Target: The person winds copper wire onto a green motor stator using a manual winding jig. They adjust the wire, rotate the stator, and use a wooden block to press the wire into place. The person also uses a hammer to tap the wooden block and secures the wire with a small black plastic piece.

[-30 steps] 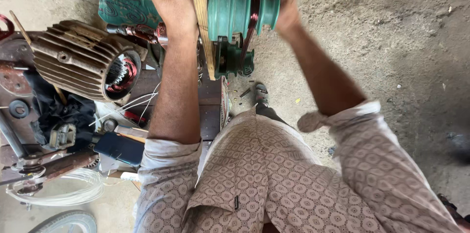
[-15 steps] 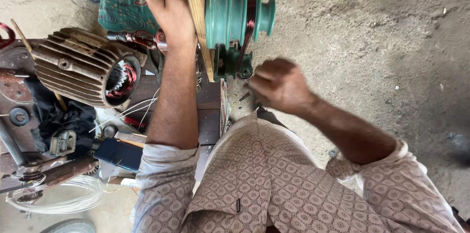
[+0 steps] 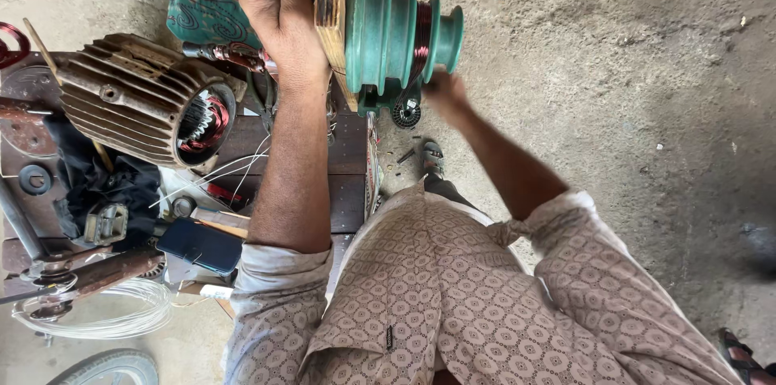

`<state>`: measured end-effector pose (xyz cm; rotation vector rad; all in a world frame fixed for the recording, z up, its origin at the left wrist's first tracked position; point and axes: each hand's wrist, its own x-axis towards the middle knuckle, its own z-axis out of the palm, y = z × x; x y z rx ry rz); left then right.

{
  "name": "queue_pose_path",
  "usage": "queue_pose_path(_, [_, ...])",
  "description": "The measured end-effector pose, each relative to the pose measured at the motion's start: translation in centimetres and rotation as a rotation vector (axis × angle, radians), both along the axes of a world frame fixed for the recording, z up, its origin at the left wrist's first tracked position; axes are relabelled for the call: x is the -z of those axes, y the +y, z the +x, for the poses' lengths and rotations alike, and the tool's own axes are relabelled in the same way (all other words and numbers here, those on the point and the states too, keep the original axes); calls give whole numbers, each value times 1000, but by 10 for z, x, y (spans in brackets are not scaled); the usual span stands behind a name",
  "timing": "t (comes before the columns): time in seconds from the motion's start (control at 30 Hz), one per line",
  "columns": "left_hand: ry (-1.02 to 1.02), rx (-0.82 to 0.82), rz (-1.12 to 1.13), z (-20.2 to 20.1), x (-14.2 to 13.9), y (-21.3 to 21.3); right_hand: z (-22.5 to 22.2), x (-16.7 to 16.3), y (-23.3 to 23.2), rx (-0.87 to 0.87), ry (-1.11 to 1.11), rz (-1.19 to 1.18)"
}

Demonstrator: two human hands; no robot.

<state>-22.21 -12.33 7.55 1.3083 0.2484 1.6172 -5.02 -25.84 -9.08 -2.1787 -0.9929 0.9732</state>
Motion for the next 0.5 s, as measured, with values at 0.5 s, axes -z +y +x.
queue_pose_path(0.5, [36, -43, 17, -3, -9, -5, 21, -228, -63, -600, -1237, 1037])
